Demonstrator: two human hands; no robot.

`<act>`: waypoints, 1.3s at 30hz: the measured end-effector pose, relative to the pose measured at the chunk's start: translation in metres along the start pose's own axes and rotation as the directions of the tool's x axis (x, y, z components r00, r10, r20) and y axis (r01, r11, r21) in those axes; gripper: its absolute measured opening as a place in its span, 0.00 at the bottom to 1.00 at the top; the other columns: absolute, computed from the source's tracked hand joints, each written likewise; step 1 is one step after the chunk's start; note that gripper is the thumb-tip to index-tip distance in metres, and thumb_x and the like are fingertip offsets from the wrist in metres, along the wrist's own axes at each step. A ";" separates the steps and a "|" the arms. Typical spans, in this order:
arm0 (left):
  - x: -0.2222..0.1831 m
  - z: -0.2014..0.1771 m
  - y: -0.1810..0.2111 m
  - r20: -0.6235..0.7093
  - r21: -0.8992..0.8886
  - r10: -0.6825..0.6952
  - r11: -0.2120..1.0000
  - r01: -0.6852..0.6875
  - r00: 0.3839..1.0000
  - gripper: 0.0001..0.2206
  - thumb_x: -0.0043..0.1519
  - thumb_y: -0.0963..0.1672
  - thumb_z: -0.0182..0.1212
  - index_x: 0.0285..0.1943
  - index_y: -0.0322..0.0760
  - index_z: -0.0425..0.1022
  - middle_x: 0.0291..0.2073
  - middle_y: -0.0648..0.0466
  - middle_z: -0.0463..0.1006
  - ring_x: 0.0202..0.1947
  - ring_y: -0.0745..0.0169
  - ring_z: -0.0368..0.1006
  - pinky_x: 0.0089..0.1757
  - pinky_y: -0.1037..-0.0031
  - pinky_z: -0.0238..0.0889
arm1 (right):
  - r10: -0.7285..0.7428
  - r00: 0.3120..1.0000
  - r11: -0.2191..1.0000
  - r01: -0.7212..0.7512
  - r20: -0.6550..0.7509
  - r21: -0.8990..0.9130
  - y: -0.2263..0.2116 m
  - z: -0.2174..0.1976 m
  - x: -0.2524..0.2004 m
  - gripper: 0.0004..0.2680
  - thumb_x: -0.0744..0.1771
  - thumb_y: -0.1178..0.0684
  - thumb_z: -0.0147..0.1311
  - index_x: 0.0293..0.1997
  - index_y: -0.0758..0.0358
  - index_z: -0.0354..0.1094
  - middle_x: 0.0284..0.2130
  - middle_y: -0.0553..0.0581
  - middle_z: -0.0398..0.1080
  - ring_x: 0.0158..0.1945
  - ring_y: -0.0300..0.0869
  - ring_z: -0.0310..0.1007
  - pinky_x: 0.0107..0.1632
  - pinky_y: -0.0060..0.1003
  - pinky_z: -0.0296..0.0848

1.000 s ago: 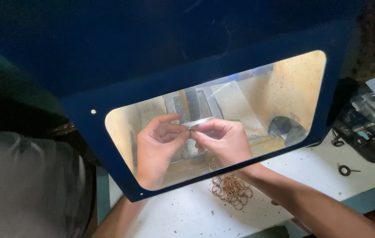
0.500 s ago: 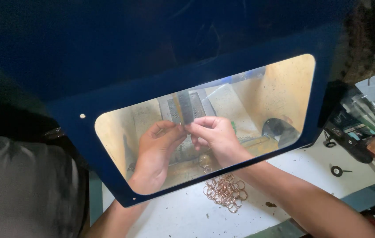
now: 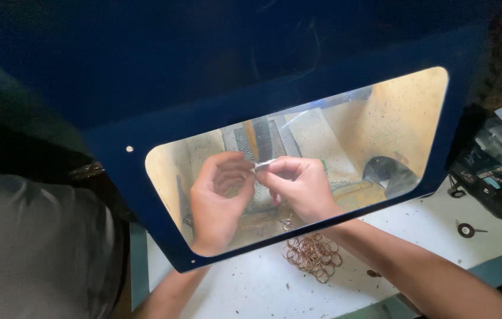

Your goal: Polishing a small metal ring using an abrasive strip and sanding stick inside a protective workstation

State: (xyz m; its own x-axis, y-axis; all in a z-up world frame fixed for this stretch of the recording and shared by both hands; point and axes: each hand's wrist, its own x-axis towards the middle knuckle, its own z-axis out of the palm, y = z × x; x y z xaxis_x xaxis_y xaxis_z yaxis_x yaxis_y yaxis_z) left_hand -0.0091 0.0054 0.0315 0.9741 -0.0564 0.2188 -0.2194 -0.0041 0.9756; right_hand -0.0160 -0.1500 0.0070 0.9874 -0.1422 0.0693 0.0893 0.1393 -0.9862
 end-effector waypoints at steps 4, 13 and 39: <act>-0.003 0.004 -0.001 0.025 0.105 0.162 0.981 -0.164 0.986 0.19 0.52 0.36 0.73 0.51 0.35 0.77 0.36 0.48 0.85 0.38 0.62 0.83 0.44 0.71 0.79 | -0.059 0.998 0.997 0.058 -0.018 -0.050 -0.010 -0.008 -0.005 0.03 0.62 0.62 0.66 0.35 0.71 0.80 0.19 0.60 0.75 0.16 0.36 0.70 0.21 0.30 0.74; 0.008 0.012 0.001 0.013 -0.314 -0.340 0.892 0.327 0.940 0.17 0.53 0.36 0.72 0.48 0.29 0.70 0.37 0.46 0.81 0.36 0.60 0.80 0.42 0.68 0.80 | 0.191 0.981 0.981 -0.190 -0.035 0.025 0.006 -0.018 0.003 0.09 0.62 0.60 0.67 0.43 0.74 0.78 0.28 0.65 0.78 0.26 0.44 0.75 0.23 0.39 0.79; 0.001 -0.003 -0.018 0.136 -0.330 -0.089 0.935 0.130 0.987 0.15 0.48 0.37 0.77 0.44 0.27 0.83 0.34 0.42 0.85 0.38 0.58 0.83 0.42 0.65 0.80 | -0.077 0.992 0.996 0.073 0.104 0.041 -0.004 -0.016 -0.014 0.04 0.63 0.63 0.65 0.39 0.71 0.80 0.28 0.62 0.77 0.19 0.35 0.69 0.23 0.30 0.72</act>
State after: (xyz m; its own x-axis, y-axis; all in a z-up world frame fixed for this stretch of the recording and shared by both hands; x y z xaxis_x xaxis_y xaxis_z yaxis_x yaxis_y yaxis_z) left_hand -0.0040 0.0081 0.0147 0.9735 -0.1907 0.1265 -0.0606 0.3185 0.9460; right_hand -0.0322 -0.1645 0.0078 0.9858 -0.0498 0.1603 0.1665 0.1685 -0.9715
